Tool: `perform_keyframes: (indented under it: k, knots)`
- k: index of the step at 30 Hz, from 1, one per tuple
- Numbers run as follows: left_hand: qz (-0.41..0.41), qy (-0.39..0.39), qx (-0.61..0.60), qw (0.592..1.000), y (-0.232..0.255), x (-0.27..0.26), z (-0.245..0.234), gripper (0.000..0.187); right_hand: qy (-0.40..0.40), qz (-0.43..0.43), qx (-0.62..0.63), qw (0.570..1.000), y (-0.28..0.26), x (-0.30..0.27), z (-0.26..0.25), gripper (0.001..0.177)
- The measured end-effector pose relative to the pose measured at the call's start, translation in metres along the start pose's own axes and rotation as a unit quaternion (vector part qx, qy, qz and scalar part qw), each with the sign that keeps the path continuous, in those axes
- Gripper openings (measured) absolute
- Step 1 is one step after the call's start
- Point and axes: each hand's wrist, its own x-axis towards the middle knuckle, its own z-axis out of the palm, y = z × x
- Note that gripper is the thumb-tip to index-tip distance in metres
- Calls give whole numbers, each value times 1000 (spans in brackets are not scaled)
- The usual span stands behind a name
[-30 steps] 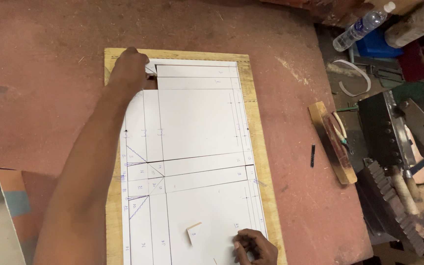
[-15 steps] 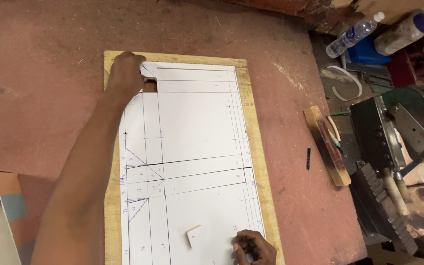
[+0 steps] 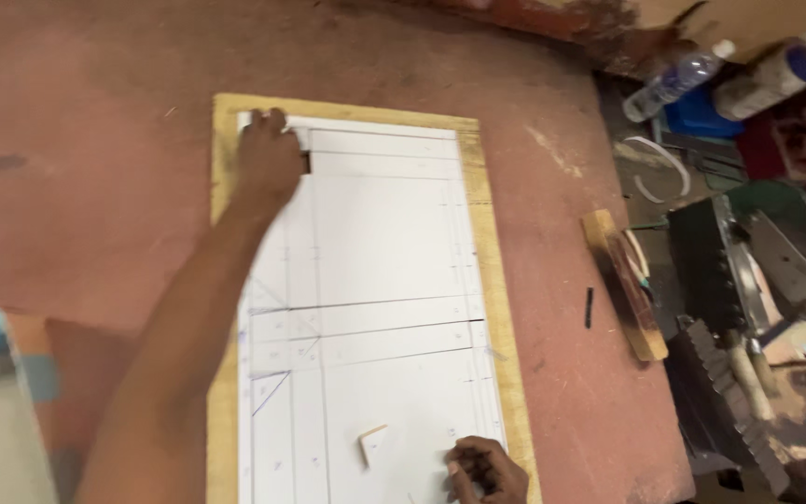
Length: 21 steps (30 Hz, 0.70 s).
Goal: The person repeatedly picks small triangular wooden pieces from a box and places them onto a paper template on a workbench. The person moves the pieces around the template, sometimes adjusting their positions, and occasionally returns them to the box.
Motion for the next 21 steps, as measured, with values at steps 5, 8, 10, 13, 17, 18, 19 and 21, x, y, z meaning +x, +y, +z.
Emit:
perform_keyframes:
  k: [5, 8, 10, 13, 17, 18, 19, 21]
  knots:
    - [43, 148, 149, 977, -25, -1, 84, 48, -33, -120, 95, 988, 48, 17, -4, 32]
    - [-37, 135, 151, 978, -1, -7, 75, 49, -90, -172, 99, 976, 69, 57, -9, 36]
    - [-72, 21, 108, 991, 24, -23, 57, 46, -59, -147, 4, 987, 77, 79, -6, 35]
    - [-80, -55, 155, 983, 53, -47, 21, 57, -43, -93, -74, 992, 76, 83, -11, 34]
    - [-57, 47, 182, 980, 87, -78, -26, 64, -68, -46, -110, 990, 58, 84, -18, 31]
    - [-40, 63, 215, 974, 98, -84, -38, 67, -72, -39, -120, 989, 50, 77, -16, 30]
    - [-16, 46, 144, 988, 108, -91, -51, 61, -53, -91, -92, 990, 43, 68, -12, 30]
    - [41, 6, -6, 999, 130, -107, -74, 50, -7, -189, -35, 981, 30, 36, -4, 30]
